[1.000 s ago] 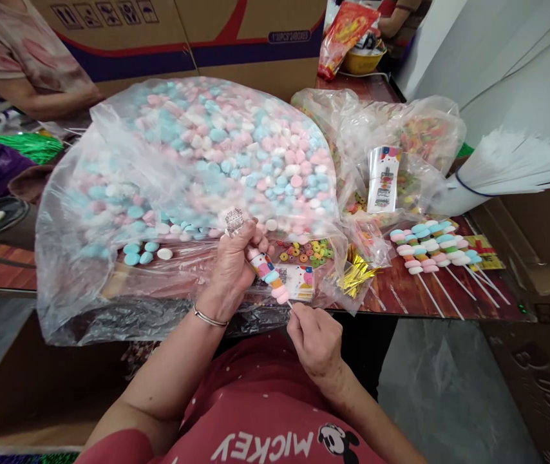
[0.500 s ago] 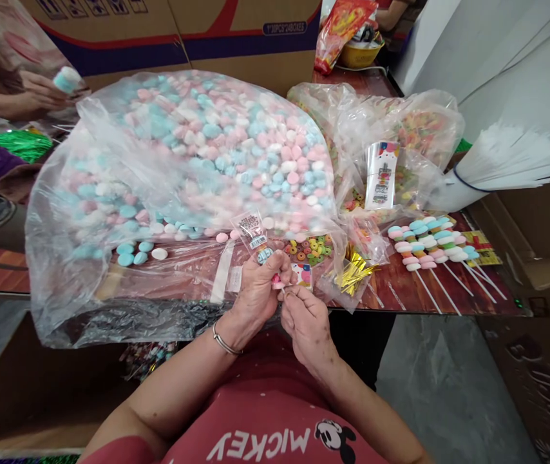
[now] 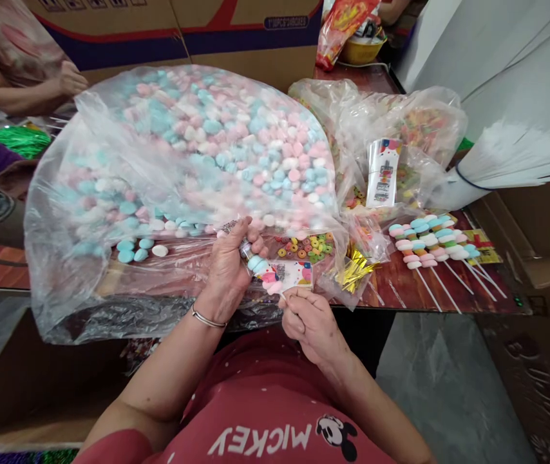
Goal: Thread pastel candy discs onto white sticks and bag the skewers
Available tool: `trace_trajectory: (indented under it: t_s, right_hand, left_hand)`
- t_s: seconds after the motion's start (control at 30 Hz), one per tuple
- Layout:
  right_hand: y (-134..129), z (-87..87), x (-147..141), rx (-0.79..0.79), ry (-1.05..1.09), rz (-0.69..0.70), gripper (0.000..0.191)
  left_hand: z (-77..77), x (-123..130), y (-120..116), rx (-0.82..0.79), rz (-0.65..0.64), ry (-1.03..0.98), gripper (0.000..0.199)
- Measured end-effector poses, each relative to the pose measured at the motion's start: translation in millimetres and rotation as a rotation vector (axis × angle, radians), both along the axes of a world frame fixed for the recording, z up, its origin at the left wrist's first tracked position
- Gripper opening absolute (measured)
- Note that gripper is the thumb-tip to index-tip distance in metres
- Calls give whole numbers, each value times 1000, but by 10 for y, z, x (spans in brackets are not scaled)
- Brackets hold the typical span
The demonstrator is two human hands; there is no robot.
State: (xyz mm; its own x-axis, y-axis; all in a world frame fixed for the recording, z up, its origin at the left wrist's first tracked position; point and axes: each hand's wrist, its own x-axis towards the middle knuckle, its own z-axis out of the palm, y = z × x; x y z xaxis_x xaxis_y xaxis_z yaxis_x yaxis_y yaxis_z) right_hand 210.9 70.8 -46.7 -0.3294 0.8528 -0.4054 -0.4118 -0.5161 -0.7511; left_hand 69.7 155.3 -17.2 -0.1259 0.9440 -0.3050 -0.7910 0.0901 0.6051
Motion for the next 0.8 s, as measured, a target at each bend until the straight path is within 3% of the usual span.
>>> trace_trajectory:
  t_s: [0.1, 0.17, 0.33, 0.43, 0.6, 0.67, 0.73, 0.8]
  right_hand:
    - [-14, -62, 24, 113, -171, -35, 20]
    - [-23, -119, 55, 335, -440, -52, 18]
    - [-18, -187, 89, 1063, -1109, -190, 21]
    - [-13, -185, 83, 1257, -1298, -223, 26]
    - [-29, -209, 38, 1324, -1433, -222, 27]
    - [-39, -235, 1, 1285, -1379, -221, 25]
    - [-45, -256, -37, 1116, -1196, -199, 23]
    - [-45, -261, -71, 814, -904, -158, 23]
  left_hand:
    - [-21, -32, 37, -116, 58, 41, 22]
    - [-47, -71, 55, -163, 73, 84, 24]
    - [-101, -104, 40, -221, 35, 152, 26]
    - [-128, -49, 1, -221, 50, 148, 26]
    - [-205, 92, -69, -208, 36, 98, 36]
    - [-234, 150, -95, -207, 33, 72, 35]
    - [-251, 207, -123, -184, 29, 47, 32]
    - [-251, 257, -148, -153, 13, 15, 32]
